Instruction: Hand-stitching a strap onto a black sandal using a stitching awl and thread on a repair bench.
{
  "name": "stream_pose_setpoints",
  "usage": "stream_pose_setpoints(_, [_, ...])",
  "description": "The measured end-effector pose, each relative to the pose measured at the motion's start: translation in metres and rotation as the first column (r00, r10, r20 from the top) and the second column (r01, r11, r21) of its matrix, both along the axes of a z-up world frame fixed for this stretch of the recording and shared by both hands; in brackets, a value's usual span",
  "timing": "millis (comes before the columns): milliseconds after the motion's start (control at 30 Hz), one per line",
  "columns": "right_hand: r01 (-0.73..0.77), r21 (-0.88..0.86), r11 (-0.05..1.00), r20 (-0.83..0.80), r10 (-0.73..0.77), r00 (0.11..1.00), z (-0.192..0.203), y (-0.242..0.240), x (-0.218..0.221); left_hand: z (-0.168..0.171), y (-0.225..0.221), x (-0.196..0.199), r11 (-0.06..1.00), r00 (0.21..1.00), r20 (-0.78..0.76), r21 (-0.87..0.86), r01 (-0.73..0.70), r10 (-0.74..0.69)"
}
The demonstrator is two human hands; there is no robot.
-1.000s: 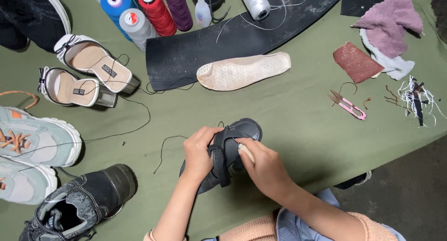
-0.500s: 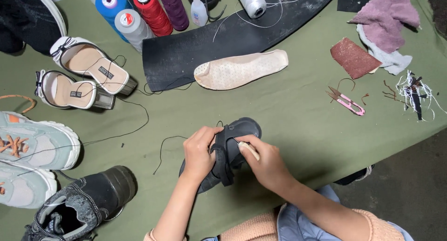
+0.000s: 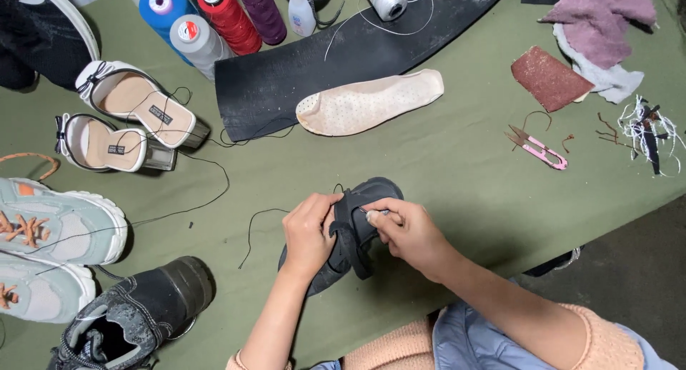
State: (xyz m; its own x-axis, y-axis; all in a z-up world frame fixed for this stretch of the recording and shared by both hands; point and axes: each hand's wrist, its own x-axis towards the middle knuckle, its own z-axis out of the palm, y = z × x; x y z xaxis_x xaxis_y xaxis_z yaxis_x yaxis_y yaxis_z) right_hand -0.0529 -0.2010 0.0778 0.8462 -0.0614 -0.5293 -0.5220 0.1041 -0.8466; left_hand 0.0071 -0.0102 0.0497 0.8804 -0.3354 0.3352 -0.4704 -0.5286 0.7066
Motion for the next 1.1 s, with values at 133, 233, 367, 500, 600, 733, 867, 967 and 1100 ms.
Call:
stream_pose_setpoints(133, [0.036, -0.733, 0.679, 0.325, 0.303, 0.896, -0.01, 0.018, -0.016, 0.0, 0.001, -0.001, 1.0, 1.0, 0.008, 0.015, -0.002, 0.002])
stream_pose_setpoints(233, [0.462, -0.85, -0.254, 0.163, 0.707, 0.688, -0.006, 0.028, -0.027, -0.001, 0.002, -0.003, 1.0, 0.993, 0.121, 0.018, 0.012, -0.014])
stream_pose_setpoints(367, [0.248, -0.927, 0.283, 0.367, 0.532, 0.763, -0.006, 0.019, -0.026, 0.015, 0.002, -0.001, 0.998, 0.995, -0.092, -0.039, -0.042, 0.038])
stream_pose_setpoints(500, [-0.06, -0.739, 0.671, 0.234, 0.339, 0.911, 0.002, 0.01, -0.023, 0.019, 0.0, 0.002, 0.985, 0.907, -0.399, -0.048, -0.167, 0.135])
stream_pose_setpoints(600, [-0.073, -0.748, 0.66, 0.207, 0.335, 0.919, 0.007, 0.014, -0.025, 0.027, -0.001, 0.003, 0.983, 0.881, -0.456, -0.067, -0.17, 0.122])
stream_pose_setpoints(733, [0.059, -0.781, 0.622, 0.357, 0.366, 0.86, 0.005, 0.011, -0.052, 0.038, -0.005, -0.023, 0.989, 0.983, -0.177, -0.134, -0.066, 0.041])
stream_pose_setpoints(867, [0.027, -0.62, 0.784, 0.404, 0.29, 0.868, -0.019, -0.001, -0.084, 0.075, -0.018, -0.045, 0.992, 0.91, 0.399, 0.001, 0.125, -0.116])
stream_pose_setpoints(967, [0.014, -0.435, 0.901, 0.393, 0.175, 0.903, -0.033, -0.006, -0.1, 0.079, -0.025, -0.061, 0.986, 0.814, 0.558, 0.121, 0.111, -0.16])
stream_pose_setpoints(1100, [0.023, -0.387, 0.922, 0.364, 0.13, 0.922, -0.035, -0.008, -0.105, 0.079, -0.031, -0.065, 0.985, 0.748, 0.646, 0.157, 0.065, -0.152])
